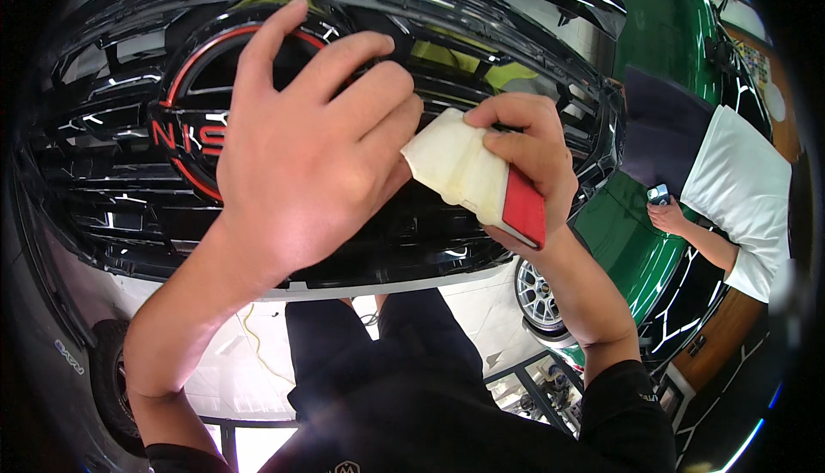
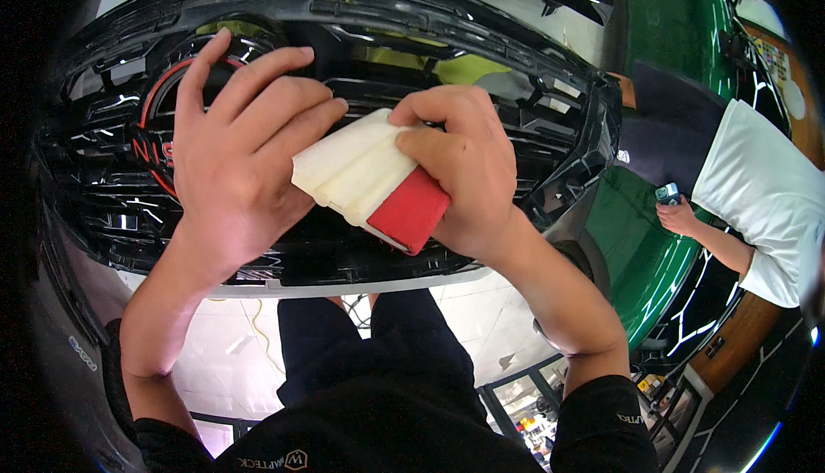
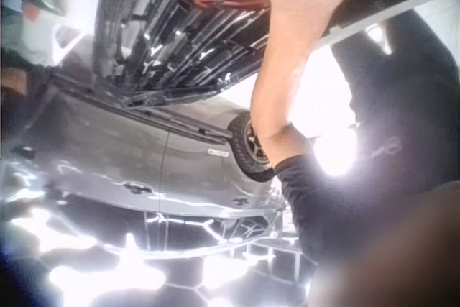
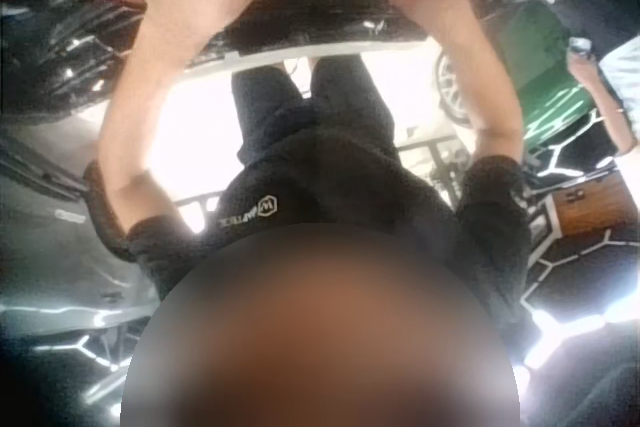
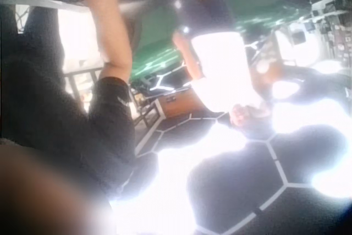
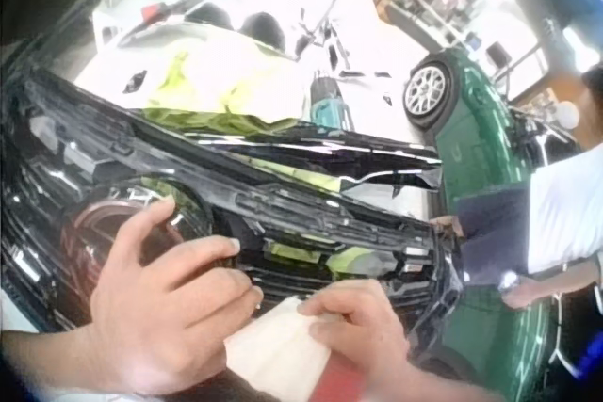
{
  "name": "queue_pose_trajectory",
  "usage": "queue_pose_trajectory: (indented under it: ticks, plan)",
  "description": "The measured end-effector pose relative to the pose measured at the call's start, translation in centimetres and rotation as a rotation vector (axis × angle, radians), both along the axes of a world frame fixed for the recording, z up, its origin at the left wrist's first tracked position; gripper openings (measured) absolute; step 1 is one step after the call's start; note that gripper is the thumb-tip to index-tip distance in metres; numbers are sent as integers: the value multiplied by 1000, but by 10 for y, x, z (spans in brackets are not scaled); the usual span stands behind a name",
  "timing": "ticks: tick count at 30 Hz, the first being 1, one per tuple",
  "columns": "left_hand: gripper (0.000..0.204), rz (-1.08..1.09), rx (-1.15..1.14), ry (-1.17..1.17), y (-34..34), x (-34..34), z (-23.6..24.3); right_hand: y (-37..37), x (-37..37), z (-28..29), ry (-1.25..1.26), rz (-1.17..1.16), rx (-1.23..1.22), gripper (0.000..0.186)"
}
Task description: The person applies a black vinyl wrap to a detached Nissan front grille, smoothing the surface with a squeegee and trimming edges. They then handle a roll of vinyl film and pass it to a coworker.
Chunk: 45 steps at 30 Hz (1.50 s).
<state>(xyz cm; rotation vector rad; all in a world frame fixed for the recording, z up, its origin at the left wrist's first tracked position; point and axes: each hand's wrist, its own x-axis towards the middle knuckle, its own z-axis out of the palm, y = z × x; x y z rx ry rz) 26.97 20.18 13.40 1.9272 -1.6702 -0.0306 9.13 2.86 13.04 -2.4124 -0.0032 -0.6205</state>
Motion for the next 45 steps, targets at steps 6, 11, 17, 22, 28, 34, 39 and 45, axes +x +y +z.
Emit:
queue_pose_trajectory:
  ticks: [6, 11, 17, 22, 28, 34, 39, 45]
  plan:
    - [49, -11, 20, 72, 0, 15, 3, 4, 16, -2, 21, -2, 15, 64]
    - [49, 2, 38, 113, -7, 22, 7, -1, 27, -4, 0, 6, 36, 64]
    - [49, -4, 55, 123, -14, 27, 9, -8, 30, -3, 12, 1, 99, 64]
    - [51, -32, 82, 108, -22, 29, 11, -12, 32, -8, -17, -52, 133, 60]
    - [50, -26, 82, 98, -26, 31, 9, -18, 31, -2, 43, -61, 110, 62]
    - [48, -14, 49, 86, -31, 34, 9, -22, 35, 6, 80, -74, 77, 63]
    - [41, -1, 75, 120, -33, 34, 9, -20, 39, -2, 46, -61, 116, 60]
    - [33, 39, -17, 78, -35, 30, 3, -30, 38, 4, 75, -20, 70, 59]
